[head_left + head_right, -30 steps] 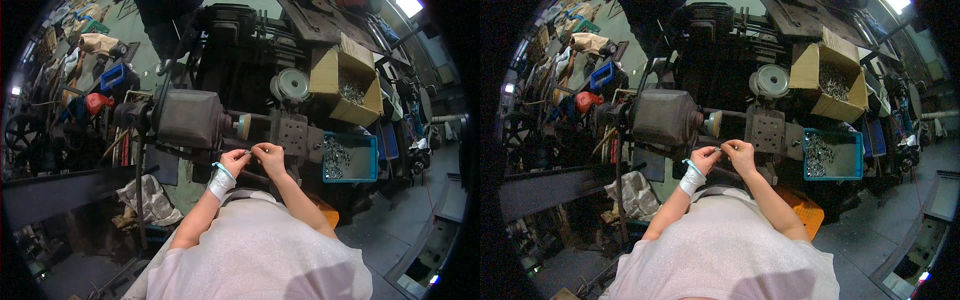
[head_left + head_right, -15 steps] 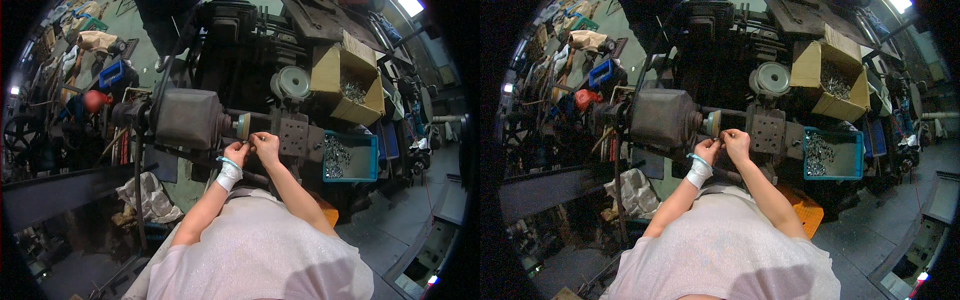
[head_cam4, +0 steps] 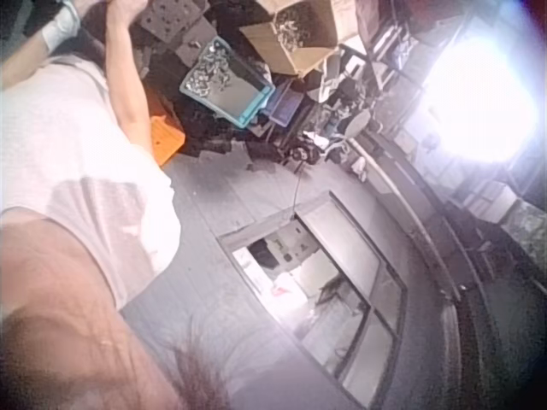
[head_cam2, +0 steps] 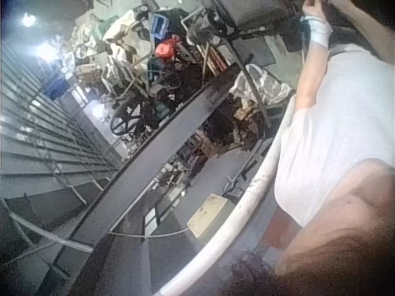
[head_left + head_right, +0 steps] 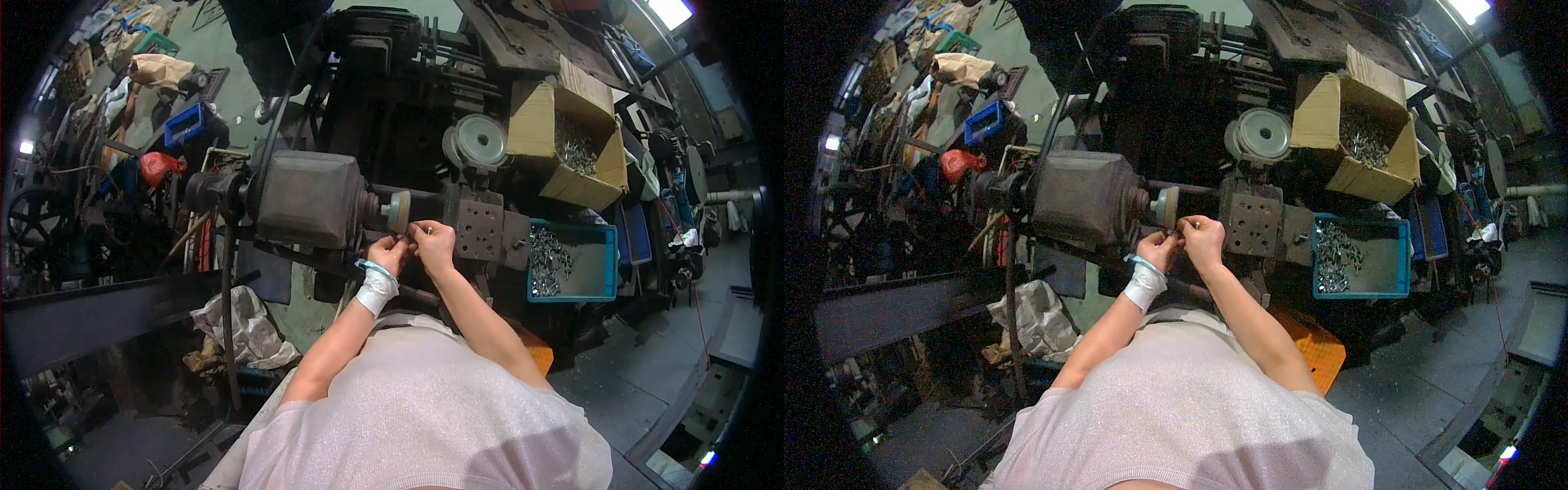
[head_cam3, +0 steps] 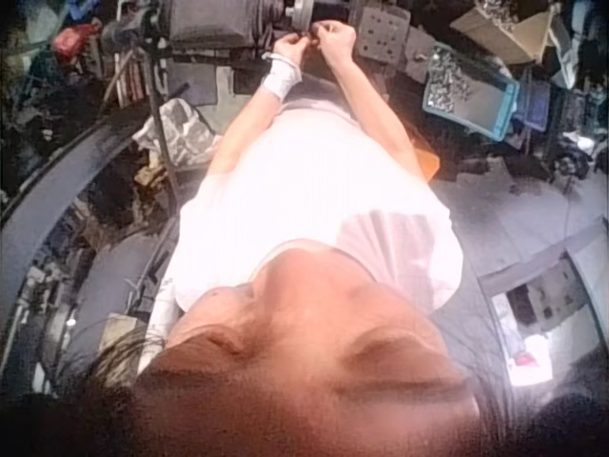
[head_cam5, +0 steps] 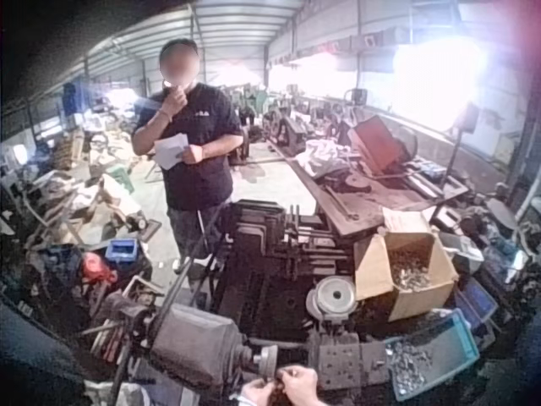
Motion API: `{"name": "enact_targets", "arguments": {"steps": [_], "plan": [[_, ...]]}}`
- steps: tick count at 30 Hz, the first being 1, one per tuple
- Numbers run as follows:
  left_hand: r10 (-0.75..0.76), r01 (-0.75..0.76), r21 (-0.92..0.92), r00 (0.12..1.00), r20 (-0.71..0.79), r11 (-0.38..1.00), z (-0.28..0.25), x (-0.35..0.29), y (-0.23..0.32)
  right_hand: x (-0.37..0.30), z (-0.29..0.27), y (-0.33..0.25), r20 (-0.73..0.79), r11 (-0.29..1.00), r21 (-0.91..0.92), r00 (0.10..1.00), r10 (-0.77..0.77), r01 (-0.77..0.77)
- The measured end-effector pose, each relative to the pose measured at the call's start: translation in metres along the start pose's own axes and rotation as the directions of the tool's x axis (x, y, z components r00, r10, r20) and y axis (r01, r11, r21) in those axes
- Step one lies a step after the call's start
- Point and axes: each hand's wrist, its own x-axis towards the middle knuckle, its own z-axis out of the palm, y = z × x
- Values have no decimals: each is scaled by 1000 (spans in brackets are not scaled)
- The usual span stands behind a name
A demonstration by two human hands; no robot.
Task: The person repeatedly picks up small metal parts from a blue bin and presses them against a rotating grinding wheel to smooth or shape them. After grinding, the person places the parts back into the bin. The task is performed continuously in a workshop environment.
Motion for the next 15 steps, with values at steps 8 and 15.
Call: {"name": "enact_targets", "arguments": {"steps": [8,15], "plan": [[-202,211,-32,965,170,977,-25,-21,7,-19,-21,-20,201,965,256,980,3,-55],[-230,293,-147,911,342,945,-27,-17,3,-26,-26,-13,325,973,221,946,-11,-64]]}}
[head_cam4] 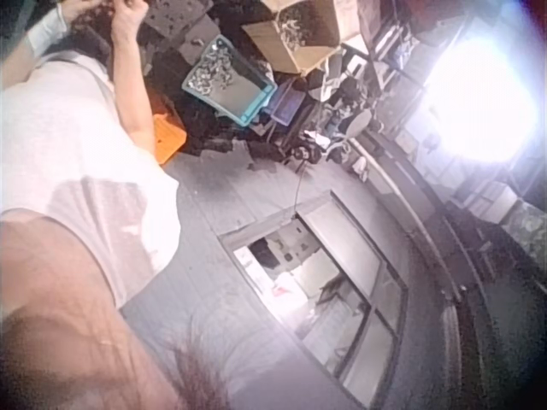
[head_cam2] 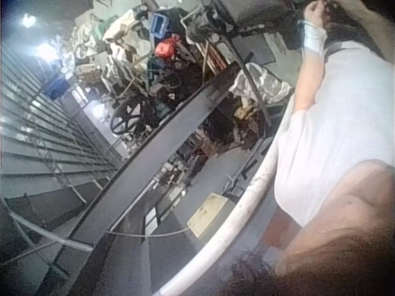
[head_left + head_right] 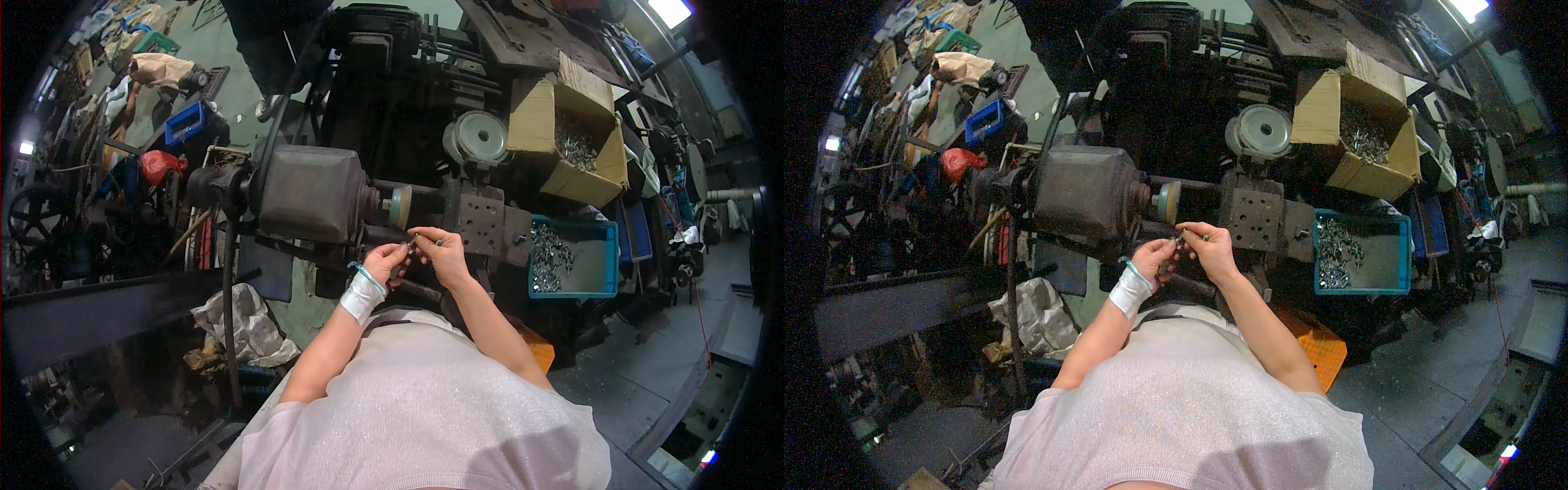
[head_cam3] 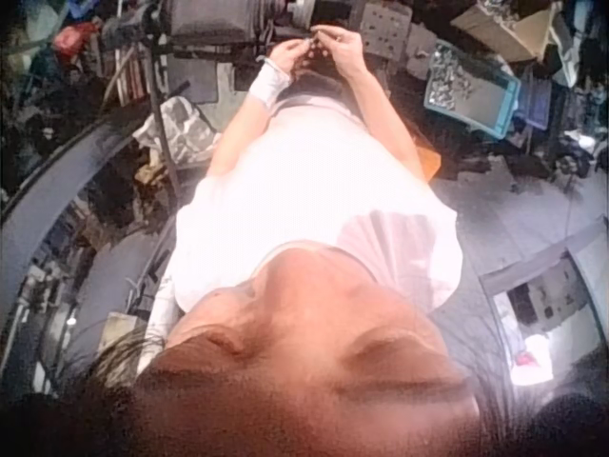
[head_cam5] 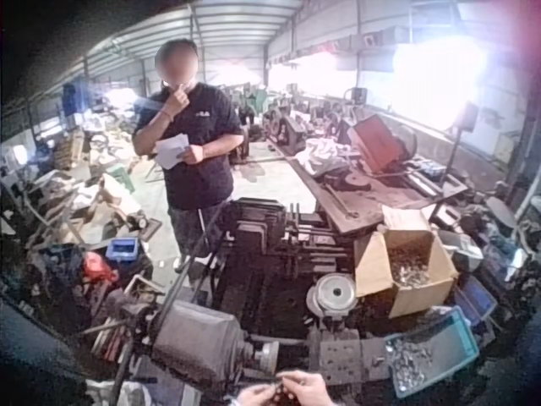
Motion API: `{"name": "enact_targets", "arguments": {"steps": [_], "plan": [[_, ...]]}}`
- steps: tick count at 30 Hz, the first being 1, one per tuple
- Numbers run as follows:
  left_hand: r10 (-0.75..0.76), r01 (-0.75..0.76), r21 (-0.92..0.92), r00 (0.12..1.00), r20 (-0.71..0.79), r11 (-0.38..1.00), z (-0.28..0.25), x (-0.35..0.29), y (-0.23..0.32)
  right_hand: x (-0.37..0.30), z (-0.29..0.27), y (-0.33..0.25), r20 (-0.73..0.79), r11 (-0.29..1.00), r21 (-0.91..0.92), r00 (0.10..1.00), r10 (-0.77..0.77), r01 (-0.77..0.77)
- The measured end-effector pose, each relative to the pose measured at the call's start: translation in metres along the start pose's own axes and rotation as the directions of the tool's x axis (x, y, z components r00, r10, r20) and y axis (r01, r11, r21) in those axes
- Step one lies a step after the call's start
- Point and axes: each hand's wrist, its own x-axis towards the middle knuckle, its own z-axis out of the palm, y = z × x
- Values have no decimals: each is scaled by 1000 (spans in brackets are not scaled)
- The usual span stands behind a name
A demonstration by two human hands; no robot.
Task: The person repeatedly picks up small metal parts from a blue bin and presses them against a rotating grinding wheel to smooth or shape them. After grinding, the person places the parts back into the bin. The task is performed continuously in a workshop environment.
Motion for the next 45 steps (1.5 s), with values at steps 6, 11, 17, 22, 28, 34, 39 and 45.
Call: {"name": "enact_targets", "arguments": {"steps": [6,11,17,22,28,34,39,45], "plan": [[153,-108,284,978,-141,953,7,6,0,11,6,12,-229,995,-27,969,88,-97],[186,-141,234,966,-182,962,0,23,-6,24,7,15,-248,990,-141,969,-9,-27],[190,-146,189,951,-242,971,10,22,2,32,12,15,-297,988,-152,955,-23,-24],[174,-120,201,945,-276,972,15,21,6,35,11,19,-318,988,-152,947,-32,-18],[171,-122,189,948,-268,974,12,25,3,37,14,20,-344,989,-145,938,-42,-9],[106,-90,119,985,-137,989,13,2,11,23,1,10,-167,980,184,980,105,-74],[38,-39,-41,999,-25,998,11,-20,14,-1,-12,-13,155,835,441,944,291,-330],[73,-73,-4,997,-32,997,13,-21,11,-17,13,-15,211,968,-248,973,94,-39]]}}
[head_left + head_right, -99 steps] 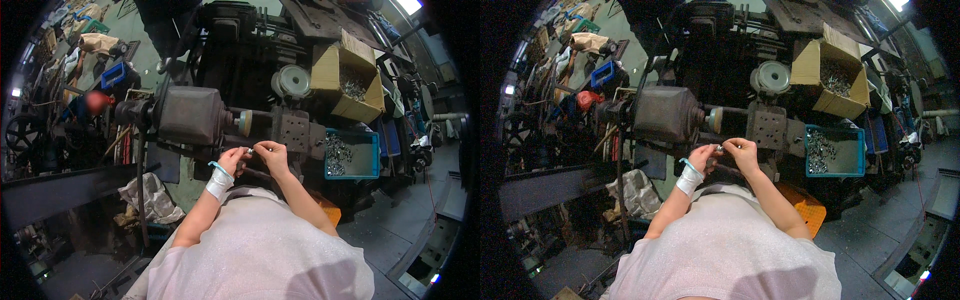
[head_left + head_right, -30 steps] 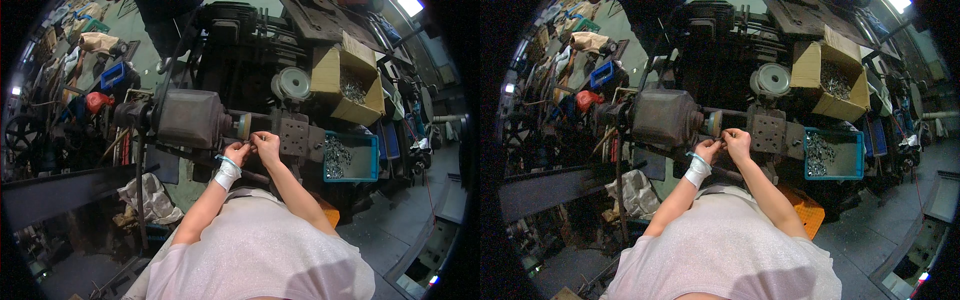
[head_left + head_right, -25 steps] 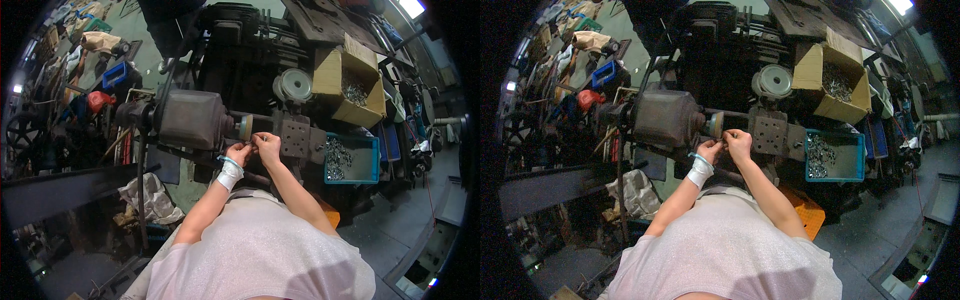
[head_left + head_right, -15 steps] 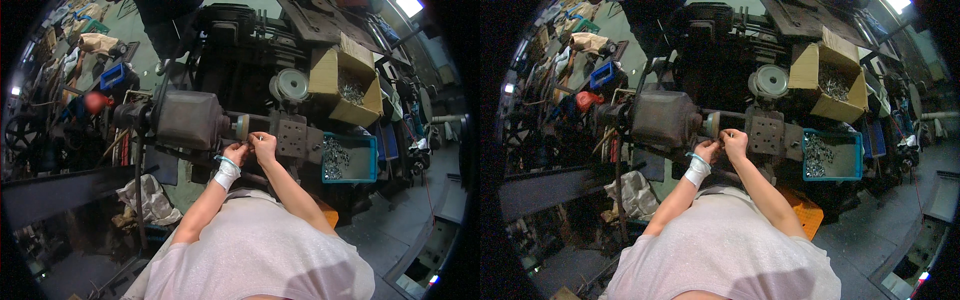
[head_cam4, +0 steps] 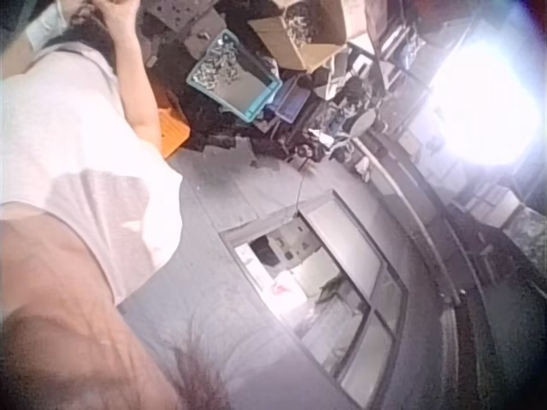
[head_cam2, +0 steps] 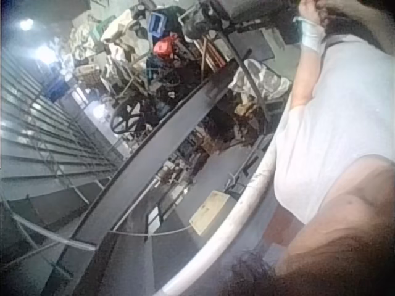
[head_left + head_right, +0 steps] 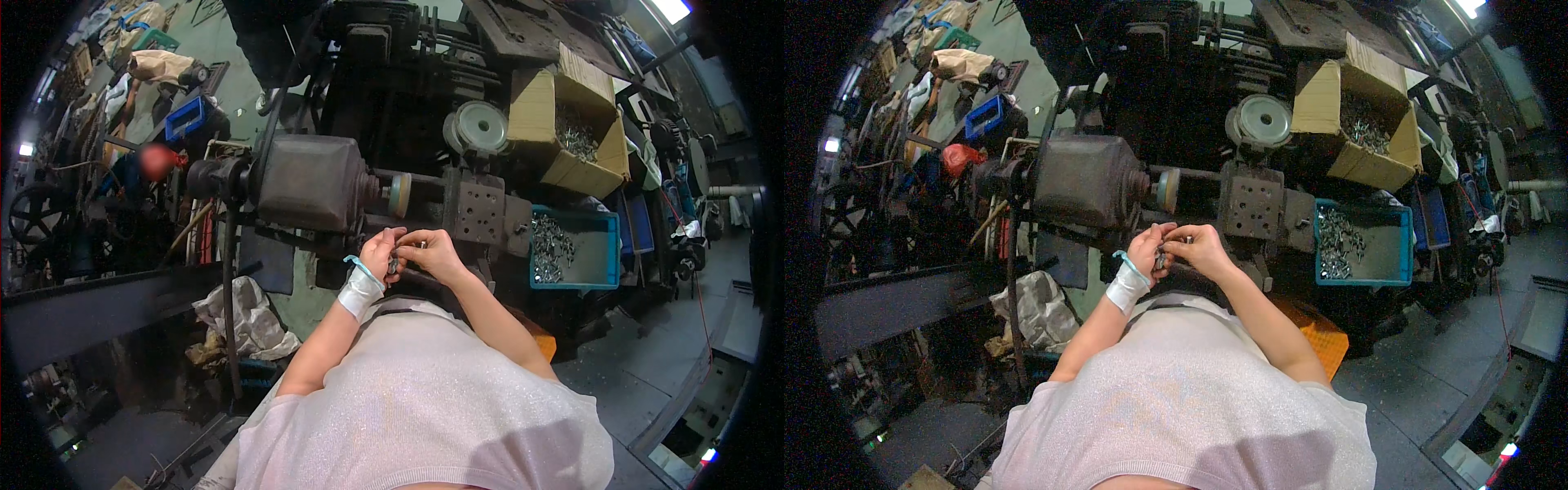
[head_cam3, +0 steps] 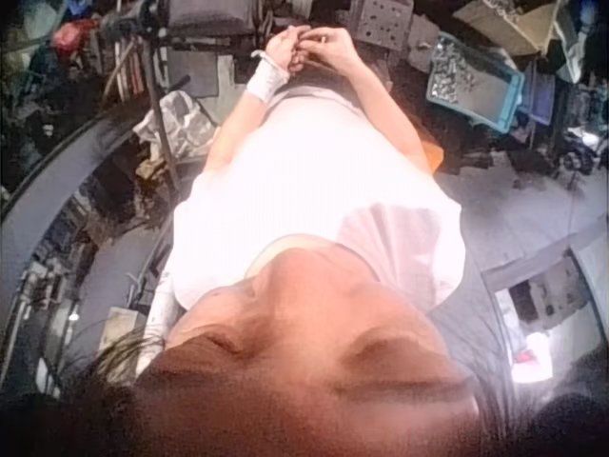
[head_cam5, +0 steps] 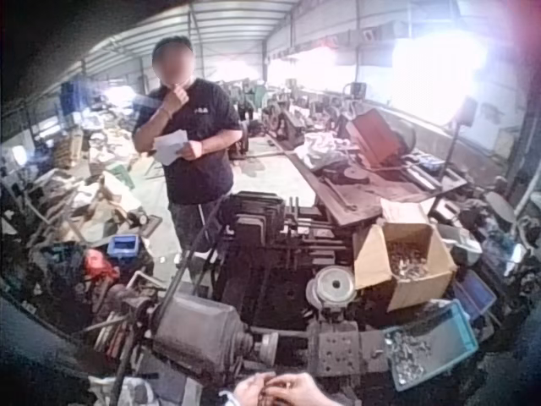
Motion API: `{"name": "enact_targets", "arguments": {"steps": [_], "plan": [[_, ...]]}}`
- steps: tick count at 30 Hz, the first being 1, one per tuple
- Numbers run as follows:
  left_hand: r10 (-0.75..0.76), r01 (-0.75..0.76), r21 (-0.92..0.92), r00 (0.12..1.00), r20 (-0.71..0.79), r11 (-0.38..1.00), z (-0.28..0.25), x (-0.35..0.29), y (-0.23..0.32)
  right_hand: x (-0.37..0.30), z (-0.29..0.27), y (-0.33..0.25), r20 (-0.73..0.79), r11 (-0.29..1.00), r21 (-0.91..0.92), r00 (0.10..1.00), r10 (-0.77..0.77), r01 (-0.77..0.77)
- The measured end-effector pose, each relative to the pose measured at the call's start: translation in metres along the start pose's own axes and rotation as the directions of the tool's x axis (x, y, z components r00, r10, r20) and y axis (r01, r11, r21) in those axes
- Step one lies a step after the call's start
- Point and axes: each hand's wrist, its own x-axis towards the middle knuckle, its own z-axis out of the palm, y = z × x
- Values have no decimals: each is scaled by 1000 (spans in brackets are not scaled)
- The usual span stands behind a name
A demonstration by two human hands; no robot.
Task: The person repeatedly picks up small metal parts from a blue bin and presses them against a rotating grinding wheel to smooth or shape them. After grinding, the person places the parts back into the bin. The task is performed continuously in a workshop environment.
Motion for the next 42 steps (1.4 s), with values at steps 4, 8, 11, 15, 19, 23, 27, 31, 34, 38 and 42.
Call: {"name": "enact_targets", "arguments": {"steps": [4,8,11,15,19,23,27,31,34,38,42], "plan": [[-18,16,52,999,40,999,2,-6,7,5,-6,15,-97,997,74,995,-9,16],[89,-93,191,996,30,977,-17,1,-8,7,-15,2,-187,978,-197,977,-106,68],[159,-151,281,987,-5,948,-12,3,-7,8,-15,-4,-183,968,-240,977,-112,66],[211,-193,376,977,-6,906,-8,9,-4,11,-12,3,-290,999,14,957,32,-29],[288,-271,421,957,23,866,-9,23,-13,22,-6,21,-400,966,258,908,122,-16],[246,-196,361,965,-97,912,-5,38,-18,37,-3,27,-501,976,219,860,92,23],[234,-149,380,954,-187,913,3,42,-13,48,-5,31,-521,977,203,852,55,61],[245,-156,352,943,-223,923,7,41,-11,56,-6,39,-526,980,176,851,17,89],[193,-120,286,950,-243,951,4,47,-14,58,-5,39,-552,983,153,834,1,100],[193,-105,312,945,-265,944,5,47,-15,62,-5,44,-563,988,133,827,13,74],[171,-84,296,944,-281,952,9,43,-12,59,-5,41,-559,984,159,829,24,78]]}}
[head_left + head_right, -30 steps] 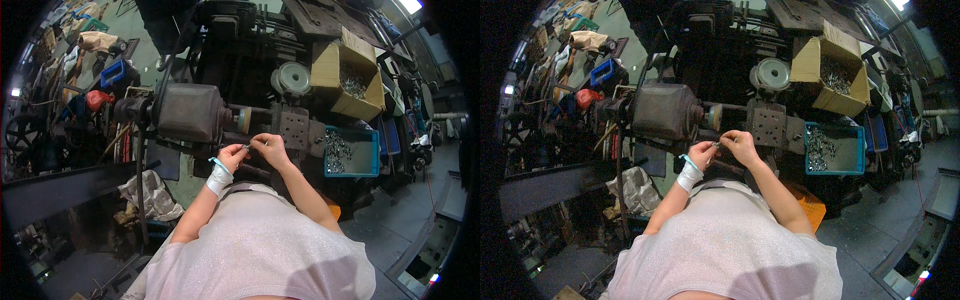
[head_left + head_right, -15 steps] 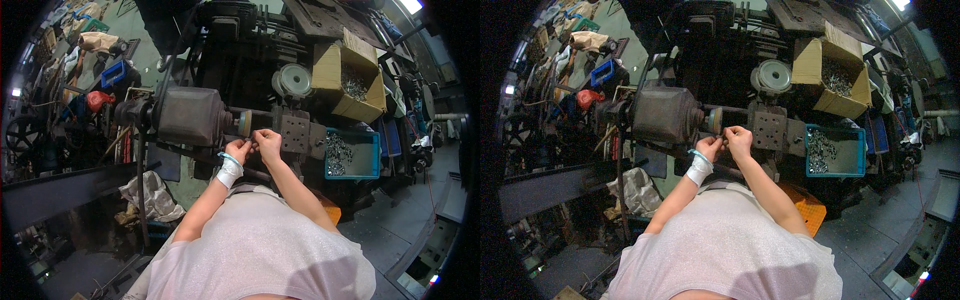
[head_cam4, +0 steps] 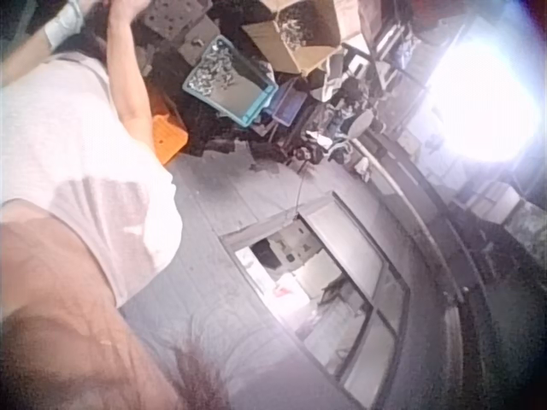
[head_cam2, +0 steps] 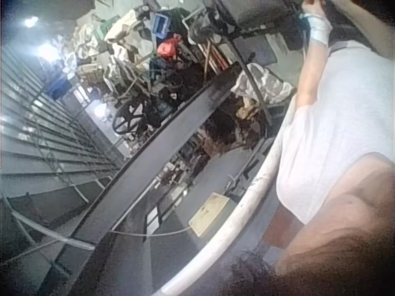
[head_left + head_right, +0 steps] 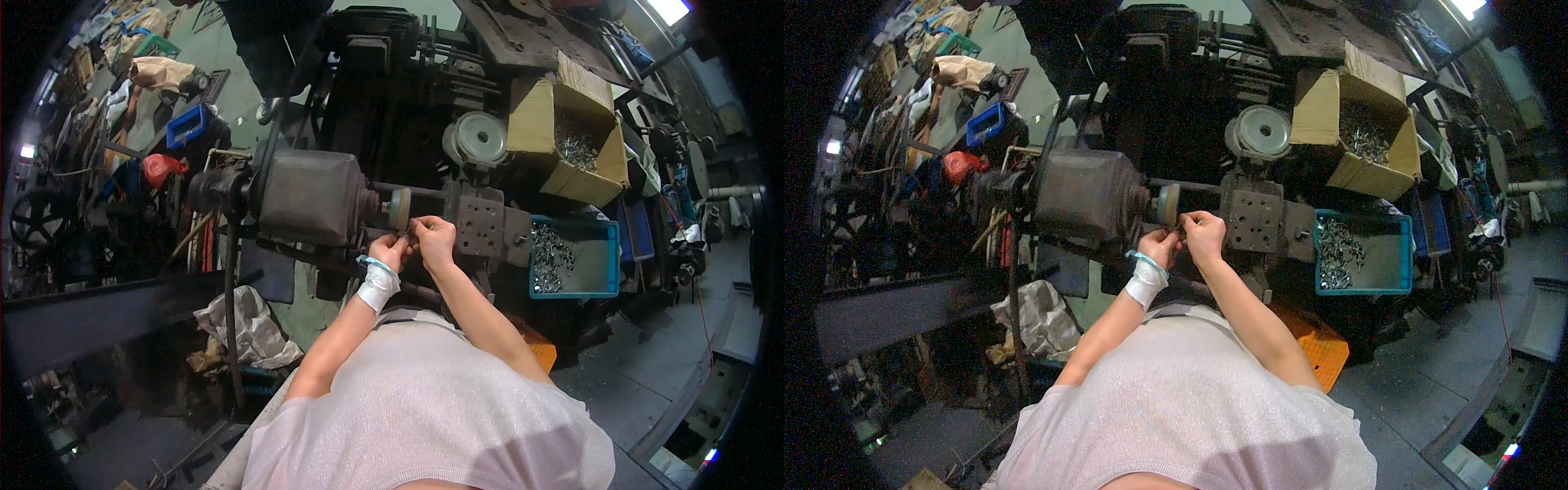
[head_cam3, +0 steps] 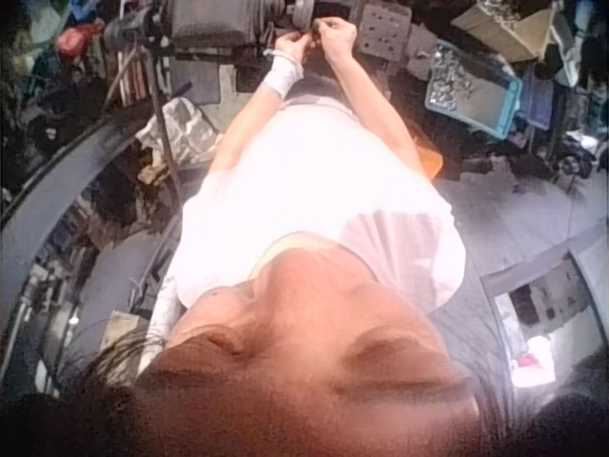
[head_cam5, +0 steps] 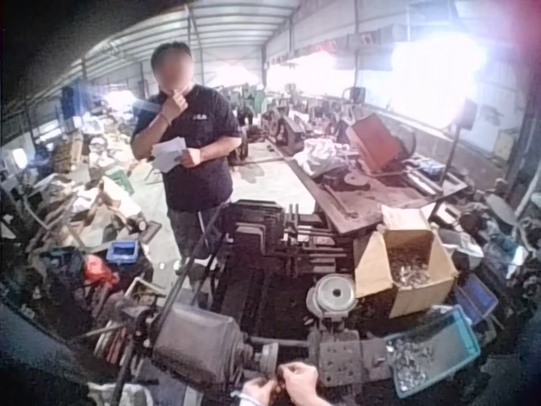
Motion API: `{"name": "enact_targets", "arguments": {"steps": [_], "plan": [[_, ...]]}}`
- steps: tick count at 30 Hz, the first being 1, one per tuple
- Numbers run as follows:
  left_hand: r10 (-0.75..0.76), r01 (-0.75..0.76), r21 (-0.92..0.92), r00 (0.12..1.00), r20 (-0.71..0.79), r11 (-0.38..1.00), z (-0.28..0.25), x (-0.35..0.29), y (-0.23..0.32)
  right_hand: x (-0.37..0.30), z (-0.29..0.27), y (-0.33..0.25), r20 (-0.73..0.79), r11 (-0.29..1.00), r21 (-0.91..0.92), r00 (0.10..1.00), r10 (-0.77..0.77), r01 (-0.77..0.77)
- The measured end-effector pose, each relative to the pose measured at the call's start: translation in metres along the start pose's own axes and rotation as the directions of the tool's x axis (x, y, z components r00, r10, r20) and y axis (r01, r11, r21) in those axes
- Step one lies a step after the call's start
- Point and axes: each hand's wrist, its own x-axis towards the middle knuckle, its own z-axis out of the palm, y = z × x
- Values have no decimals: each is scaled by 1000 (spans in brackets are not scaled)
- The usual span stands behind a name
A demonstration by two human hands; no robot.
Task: The person repeatedly picks up small metal parts from a blue bin and presses them against a rotating grinding wheel to smooth or shape them. After grinding, the person places the parts back into the bin. The task is performed continuously in a workshop environment.
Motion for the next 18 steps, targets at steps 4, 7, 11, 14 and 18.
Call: {"name": "enact_targets", "arguments": {"steps": [4,7,11,14,18], "plan": [[-6,7,-6,993,121,1000,-9,-12,8,-14,-9,-16,84,994,98,996,42,-51],[-166,188,-115,969,183,975,-21,-22,7,-27,-15,-28,176,992,127,984,-12,-10],[-127,257,-284,905,407,924,-28,-16,2,-30,-19,-28,273,993,113,961,-51,20],[-100,195,-245,931,352,950,-25,-15,3,-33,-19,-31,241,987,154,971,7,-45],[-90,119,-89,955,281,989,-22,-13,2,-31,-17,-26,169,987,105,980,102,-121]]}}
